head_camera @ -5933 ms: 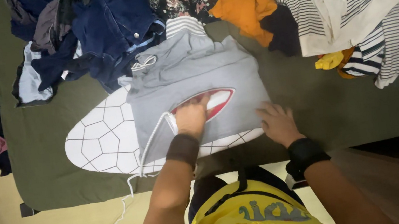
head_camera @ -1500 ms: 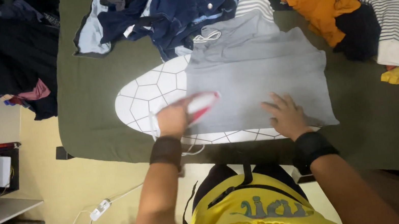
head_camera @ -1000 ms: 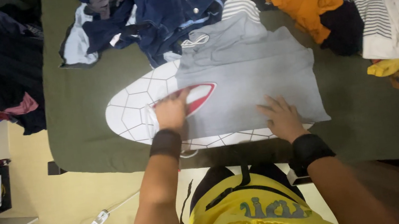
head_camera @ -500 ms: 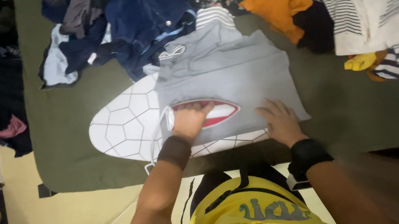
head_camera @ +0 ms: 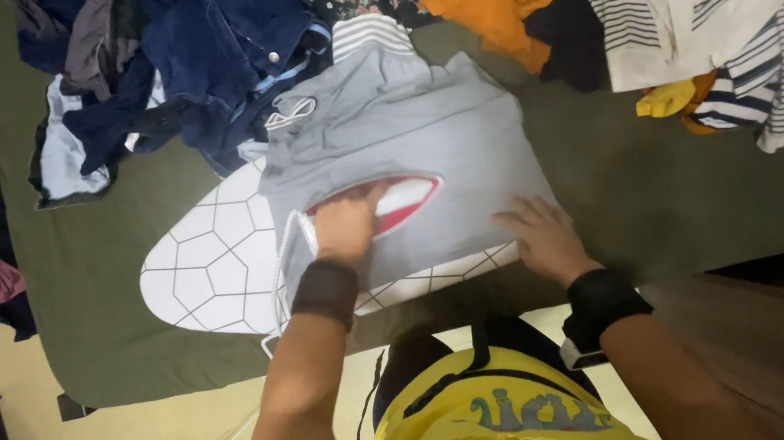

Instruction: The person irons a grey shirt by placing it on an ironing board, then pressing it with a handheld iron in several passes, straightening and folding the shirt by hand between passes.

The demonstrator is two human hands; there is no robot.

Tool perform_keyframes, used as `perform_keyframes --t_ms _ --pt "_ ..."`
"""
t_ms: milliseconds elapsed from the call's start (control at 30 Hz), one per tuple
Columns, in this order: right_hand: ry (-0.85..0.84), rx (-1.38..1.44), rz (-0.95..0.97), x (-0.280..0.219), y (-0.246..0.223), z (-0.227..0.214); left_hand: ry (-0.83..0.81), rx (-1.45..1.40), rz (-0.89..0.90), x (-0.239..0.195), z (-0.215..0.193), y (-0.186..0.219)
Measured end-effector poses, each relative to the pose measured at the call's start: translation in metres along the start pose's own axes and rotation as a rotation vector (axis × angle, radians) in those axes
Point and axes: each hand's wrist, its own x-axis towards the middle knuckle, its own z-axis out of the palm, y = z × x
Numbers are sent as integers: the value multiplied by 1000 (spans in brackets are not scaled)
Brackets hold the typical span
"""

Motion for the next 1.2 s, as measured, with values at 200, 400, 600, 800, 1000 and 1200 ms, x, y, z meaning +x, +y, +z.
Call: perform_keyframes --t_ms 200,400,600,800,1000,1200 --pt "93 224 86 -1 2 -16 -61 -28 287 -19 -2 43" --pt "209 210 -27 -5 30 -2 135 -25 198 6 11 69" --pt "209 253 -5 -2 31 3 -14 -97 90 17 -4 81" --pt "349 174 43 16 26 22 -107 -97 305 -32 13 84" --pt "426 90 -48 37 -27 7 17 -94 44 -69 20 50" --pt "236 -8 -146 51 -106 10 31 -144 -400 -109 8 -51"
